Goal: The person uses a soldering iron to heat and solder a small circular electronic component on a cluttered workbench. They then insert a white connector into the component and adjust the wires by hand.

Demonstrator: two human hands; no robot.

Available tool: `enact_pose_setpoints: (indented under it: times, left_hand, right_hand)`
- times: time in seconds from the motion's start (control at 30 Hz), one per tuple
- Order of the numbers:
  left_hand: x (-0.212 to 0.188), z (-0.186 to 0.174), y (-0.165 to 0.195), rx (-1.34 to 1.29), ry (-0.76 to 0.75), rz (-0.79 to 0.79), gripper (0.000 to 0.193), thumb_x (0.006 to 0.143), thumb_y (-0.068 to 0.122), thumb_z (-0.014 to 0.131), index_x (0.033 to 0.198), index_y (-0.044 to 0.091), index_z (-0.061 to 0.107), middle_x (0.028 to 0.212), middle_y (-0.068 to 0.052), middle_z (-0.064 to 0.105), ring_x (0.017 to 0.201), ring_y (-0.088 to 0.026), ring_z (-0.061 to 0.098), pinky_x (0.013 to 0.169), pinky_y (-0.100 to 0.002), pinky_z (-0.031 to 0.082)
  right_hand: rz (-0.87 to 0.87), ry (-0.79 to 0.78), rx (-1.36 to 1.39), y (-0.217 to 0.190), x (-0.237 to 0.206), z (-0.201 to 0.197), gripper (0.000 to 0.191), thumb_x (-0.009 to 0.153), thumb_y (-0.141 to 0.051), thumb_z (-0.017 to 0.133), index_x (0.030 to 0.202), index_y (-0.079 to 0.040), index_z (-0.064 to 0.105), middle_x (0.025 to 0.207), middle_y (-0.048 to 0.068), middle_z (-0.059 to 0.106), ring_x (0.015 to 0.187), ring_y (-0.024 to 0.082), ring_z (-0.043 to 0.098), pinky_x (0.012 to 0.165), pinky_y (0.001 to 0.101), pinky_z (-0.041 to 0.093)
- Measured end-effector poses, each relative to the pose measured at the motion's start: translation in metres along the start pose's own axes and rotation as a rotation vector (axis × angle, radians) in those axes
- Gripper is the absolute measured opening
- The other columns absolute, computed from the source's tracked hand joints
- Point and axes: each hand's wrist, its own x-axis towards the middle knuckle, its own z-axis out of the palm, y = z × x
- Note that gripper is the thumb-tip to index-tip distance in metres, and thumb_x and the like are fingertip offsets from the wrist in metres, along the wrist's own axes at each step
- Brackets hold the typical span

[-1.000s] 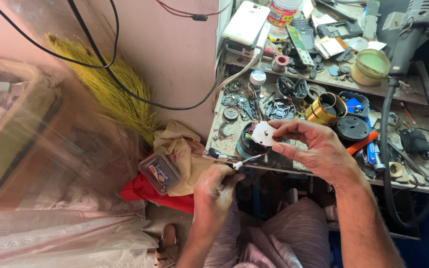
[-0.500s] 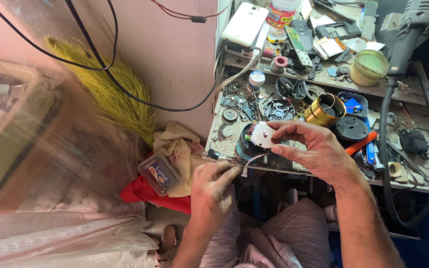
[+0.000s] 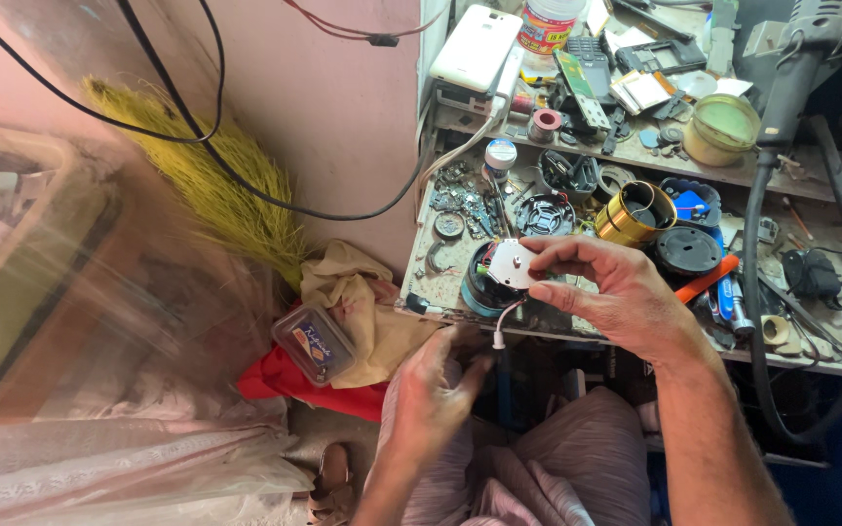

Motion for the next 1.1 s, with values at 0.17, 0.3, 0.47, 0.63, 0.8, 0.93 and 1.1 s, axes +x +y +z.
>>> enact_pose_setpoints:
  times: [0.17,0.3,0.47,0.63,0.8,0.93,1.1]
  left_hand:
    - [-0.005,0.02,0.008,0.344,0.208,0.224,0.04,0.072,0.022,0.09,0.096,0.004,0.064,0.087,-0.012,0.065,0.08,-0.033,0.065,0.071,-0.044,0.05]
    - [-0.001,0.024,0.016,0.41,0.253,0.26,0.03,0.077,0.019,0.087,0.096,0.006,0.068,0.085,-0.009,0.066,0.078,-0.032,0.065,0.068,-0.044,0.05]
    - [-0.001,0.019,0.031,0.408,0.267,0.253,0.022,0.08,0.014,0.085,0.095,0.007,0.07,0.082,-0.006,0.066,0.072,-0.028,0.066,0.063,-0.041,0.05]
    - [-0.013,0.018,0.048,0.449,0.327,0.359,0.023,0.082,0.015,0.084,0.1,0.007,0.071,0.084,-0.005,0.067,0.071,-0.023,0.066,0.061,-0.037,0.049]
    - [-0.015,0.025,0.048,0.494,0.271,0.415,0.024,0.085,0.017,0.083,0.103,0.007,0.071,0.087,-0.005,0.066,0.071,-0.023,0.066,0.061,-0.036,0.047]
    - [-0.013,0.036,0.039,0.521,0.181,0.362,0.022,0.085,0.019,0.084,0.1,0.008,0.072,0.082,-0.007,0.065,0.067,-0.026,0.063,0.058,-0.038,0.047]
    - [-0.009,0.037,0.026,0.436,0.197,0.359,0.033,0.085,0.028,0.083,0.105,0.006,0.07,0.083,-0.009,0.064,0.07,-0.028,0.066,0.058,-0.04,0.05]
  right_hand:
    - [0.003,0.007,-0.014,-0.001,-0.001,0.0,0.02,0.084,-0.007,0.079,0.103,-0.004,0.073,0.133,0.008,0.071,0.118,0.015,0.066,0.104,0.032,0.052]
    - [0.003,0.008,-0.032,-0.003,-0.001,0.001,0.02,0.084,-0.007,0.079,0.103,-0.004,0.074,0.133,0.008,0.071,0.119,0.015,0.066,0.104,0.032,0.052]
    - [-0.004,0.007,-0.008,-0.003,-0.001,0.001,0.02,0.084,-0.007,0.079,0.103,-0.004,0.073,0.132,0.009,0.072,0.119,0.015,0.066,0.104,0.0322,0.052]
    - [0.007,0.002,-0.009,-0.001,0.001,0.0,0.02,0.084,-0.007,0.078,0.103,-0.004,0.074,0.133,0.009,0.071,0.119,0.015,0.066,0.104,0.0325,0.052]
    - [0.005,-0.009,0.022,-0.002,0.0,-0.001,0.02,0.084,-0.005,0.078,0.103,-0.004,0.073,0.134,0.01,0.071,0.121,0.016,0.065,0.106,0.0331,0.05]
    - [0.006,-0.009,0.009,-0.003,0.0,-0.001,0.019,0.084,-0.003,0.078,0.103,-0.004,0.073,0.135,0.011,0.07,0.121,0.016,0.065,0.105,0.033,0.05]
    - [-0.004,-0.03,0.011,-0.003,0.001,-0.002,0.02,0.084,-0.003,0.078,0.103,-0.004,0.073,0.136,0.011,0.069,0.121,0.016,0.065,0.104,0.0328,0.051]
